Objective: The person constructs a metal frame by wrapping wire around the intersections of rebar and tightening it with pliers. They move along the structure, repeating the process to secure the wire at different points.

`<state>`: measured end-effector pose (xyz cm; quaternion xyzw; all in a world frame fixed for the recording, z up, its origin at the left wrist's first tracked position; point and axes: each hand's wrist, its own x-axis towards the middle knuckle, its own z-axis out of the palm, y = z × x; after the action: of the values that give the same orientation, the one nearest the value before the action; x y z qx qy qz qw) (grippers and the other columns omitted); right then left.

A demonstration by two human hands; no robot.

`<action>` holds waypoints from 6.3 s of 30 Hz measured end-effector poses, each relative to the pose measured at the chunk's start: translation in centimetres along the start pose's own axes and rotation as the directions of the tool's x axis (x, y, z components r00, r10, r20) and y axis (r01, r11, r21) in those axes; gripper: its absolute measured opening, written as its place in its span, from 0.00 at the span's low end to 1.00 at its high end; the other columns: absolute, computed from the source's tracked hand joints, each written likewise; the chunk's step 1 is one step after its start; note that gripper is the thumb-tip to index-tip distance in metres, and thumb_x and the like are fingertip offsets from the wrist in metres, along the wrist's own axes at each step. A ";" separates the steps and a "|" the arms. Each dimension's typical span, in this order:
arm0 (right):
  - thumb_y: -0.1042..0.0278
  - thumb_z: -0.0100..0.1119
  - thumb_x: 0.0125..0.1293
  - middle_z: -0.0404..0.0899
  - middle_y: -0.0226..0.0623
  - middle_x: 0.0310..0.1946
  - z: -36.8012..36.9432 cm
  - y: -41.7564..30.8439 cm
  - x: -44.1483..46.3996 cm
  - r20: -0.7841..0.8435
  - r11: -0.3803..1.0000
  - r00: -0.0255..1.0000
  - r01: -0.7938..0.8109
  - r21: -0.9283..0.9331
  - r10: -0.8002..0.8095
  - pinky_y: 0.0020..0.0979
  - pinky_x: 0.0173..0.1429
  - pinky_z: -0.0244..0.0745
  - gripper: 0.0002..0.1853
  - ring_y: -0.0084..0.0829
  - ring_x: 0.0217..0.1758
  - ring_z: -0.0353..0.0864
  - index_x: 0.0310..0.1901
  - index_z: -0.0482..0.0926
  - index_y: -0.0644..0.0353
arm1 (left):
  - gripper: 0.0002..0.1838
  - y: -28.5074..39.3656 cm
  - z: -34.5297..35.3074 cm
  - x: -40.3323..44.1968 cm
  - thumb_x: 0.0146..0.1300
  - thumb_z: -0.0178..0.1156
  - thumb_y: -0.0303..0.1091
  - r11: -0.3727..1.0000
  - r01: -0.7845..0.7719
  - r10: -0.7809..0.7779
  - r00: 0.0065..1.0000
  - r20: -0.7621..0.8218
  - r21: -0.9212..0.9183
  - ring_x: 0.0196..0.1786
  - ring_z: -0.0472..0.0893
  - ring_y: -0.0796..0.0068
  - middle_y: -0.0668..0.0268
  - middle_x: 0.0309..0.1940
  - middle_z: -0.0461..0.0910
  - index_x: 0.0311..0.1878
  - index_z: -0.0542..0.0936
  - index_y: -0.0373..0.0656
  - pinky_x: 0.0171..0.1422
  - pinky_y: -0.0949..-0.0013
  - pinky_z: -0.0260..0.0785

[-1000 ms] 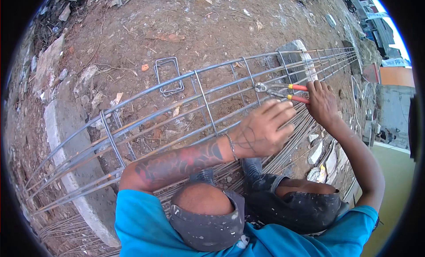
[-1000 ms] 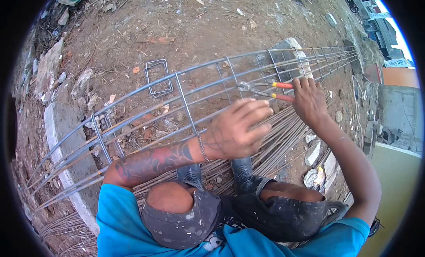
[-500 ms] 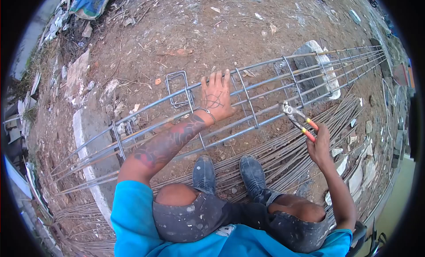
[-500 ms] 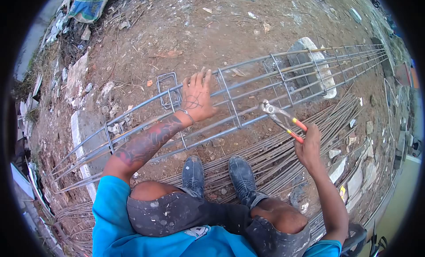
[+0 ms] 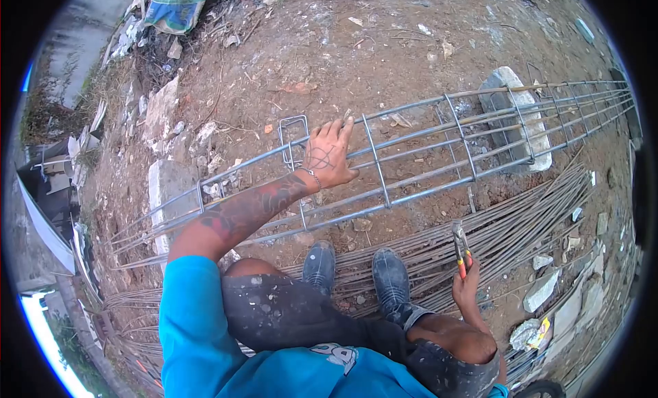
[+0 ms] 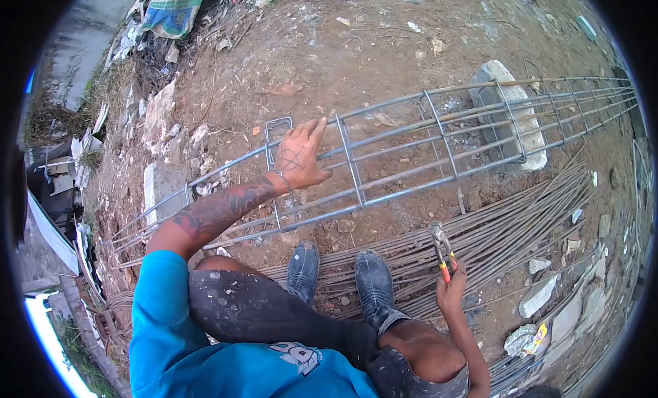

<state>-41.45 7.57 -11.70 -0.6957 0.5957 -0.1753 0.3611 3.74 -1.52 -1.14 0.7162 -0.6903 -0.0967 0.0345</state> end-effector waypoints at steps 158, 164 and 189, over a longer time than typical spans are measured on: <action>0.71 0.49 0.67 0.76 0.34 0.22 4.5 -31.3 26.4 0.585 0.893 0.752 -0.439 0.100 0.304 0.22 0.18 0.65 0.09 0.23 0.20 0.76 0.34 0.76 0.67 | 0.12 -5.0 4.3 11.7 0.63 0.58 0.36 0.460 0.175 0.136 0.955 0.264 -0.870 0.38 0.80 0.73 0.60 0.35 0.83 0.42 0.82 0.36 0.46 0.68 0.71; 0.76 0.51 0.61 0.82 0.40 0.22 5.1 -28.9 25.5 0.408 0.985 0.910 0.131 -0.113 -0.074 0.30 0.34 0.75 0.08 0.29 0.29 0.83 0.33 0.80 0.71 | 0.13 -4.8 3.9 11.4 0.64 0.57 0.34 0.422 0.164 0.066 0.975 0.211 -0.891 0.33 0.80 0.74 0.59 0.30 0.83 0.40 0.81 0.31 0.40 0.69 0.73; 0.71 0.67 0.56 0.83 0.41 0.29 8.5 -30.7 24.1 0.364 0.964 0.925 -0.185 0.192 0.105 0.26 0.25 0.73 0.17 0.21 0.23 0.78 0.45 0.78 0.71 | 0.09 -4.2 1.5 10.1 0.55 0.63 0.29 0.326 0.062 -0.113 0.993 0.026 -0.943 0.33 0.82 0.74 0.61 0.29 0.83 0.37 0.82 0.36 0.39 0.71 0.74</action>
<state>-8.61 -12.07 -0.09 -0.6246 0.5485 -0.0867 0.5491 7.84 -11.28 -4.32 0.6022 -0.4668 -0.4638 0.4520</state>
